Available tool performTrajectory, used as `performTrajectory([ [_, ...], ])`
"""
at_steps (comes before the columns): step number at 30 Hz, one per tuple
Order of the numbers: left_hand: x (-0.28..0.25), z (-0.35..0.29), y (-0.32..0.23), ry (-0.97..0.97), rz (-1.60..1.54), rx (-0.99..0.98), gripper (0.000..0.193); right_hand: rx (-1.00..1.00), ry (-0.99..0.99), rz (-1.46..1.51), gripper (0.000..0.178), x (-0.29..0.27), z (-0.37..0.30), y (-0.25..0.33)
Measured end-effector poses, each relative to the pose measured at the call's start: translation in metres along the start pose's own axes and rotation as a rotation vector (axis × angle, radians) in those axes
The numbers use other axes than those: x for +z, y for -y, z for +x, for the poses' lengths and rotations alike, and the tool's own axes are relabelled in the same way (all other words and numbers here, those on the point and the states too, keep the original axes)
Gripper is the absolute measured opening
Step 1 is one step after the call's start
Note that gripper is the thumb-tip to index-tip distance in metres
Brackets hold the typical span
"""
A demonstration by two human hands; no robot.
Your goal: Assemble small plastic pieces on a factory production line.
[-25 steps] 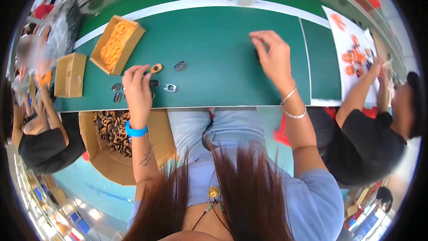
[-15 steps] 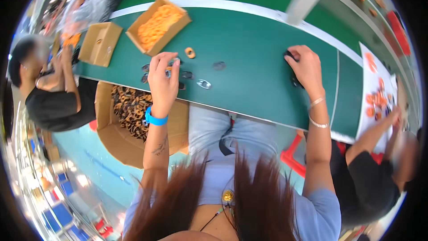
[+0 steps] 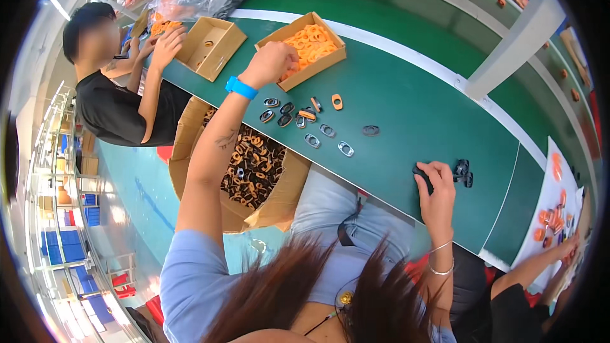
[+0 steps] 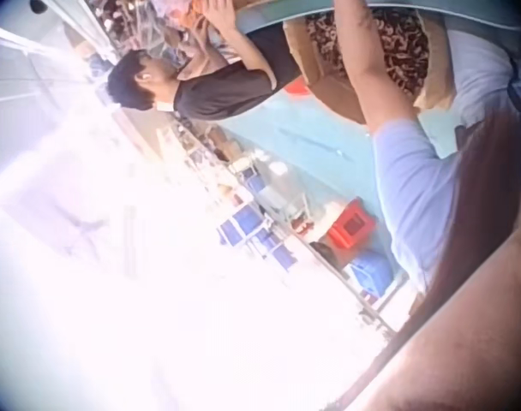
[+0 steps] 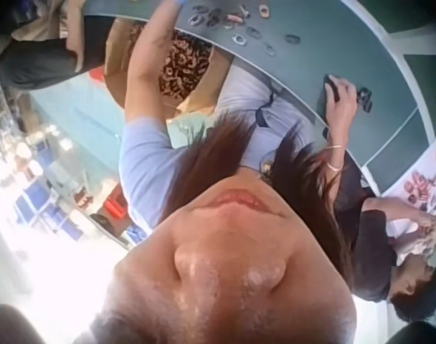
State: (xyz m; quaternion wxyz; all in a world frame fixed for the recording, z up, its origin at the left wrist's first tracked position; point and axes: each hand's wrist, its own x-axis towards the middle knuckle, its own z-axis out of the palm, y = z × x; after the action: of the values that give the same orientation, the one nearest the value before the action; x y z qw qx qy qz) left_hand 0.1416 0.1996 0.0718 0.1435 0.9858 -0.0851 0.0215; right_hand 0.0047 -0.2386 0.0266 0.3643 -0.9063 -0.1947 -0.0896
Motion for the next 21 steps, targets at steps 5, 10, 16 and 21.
performTrajectory([
  [5,0.003,-0.015,0.006,-0.327,0.031,0.034,0.017,-0.007,-0.022,-0.005,0.016,0.001,-0.004,-0.004],
  [10,-0.003,-0.048,-0.073,-0.281,-0.740,-0.079,0.020,0.107,-0.057,-0.029,0.014,-0.003,-0.013,-0.001],
  [16,0.059,-0.096,-0.183,-0.023,-1.044,0.060,0.016,0.017,-0.199,-0.085,0.015,0.005,0.002,-0.011],
  [21,0.108,-0.102,-0.226,0.033,-1.124,0.058,0.018,0.196,-0.076,0.092,0.024,-0.014,-0.001,-0.007],
])
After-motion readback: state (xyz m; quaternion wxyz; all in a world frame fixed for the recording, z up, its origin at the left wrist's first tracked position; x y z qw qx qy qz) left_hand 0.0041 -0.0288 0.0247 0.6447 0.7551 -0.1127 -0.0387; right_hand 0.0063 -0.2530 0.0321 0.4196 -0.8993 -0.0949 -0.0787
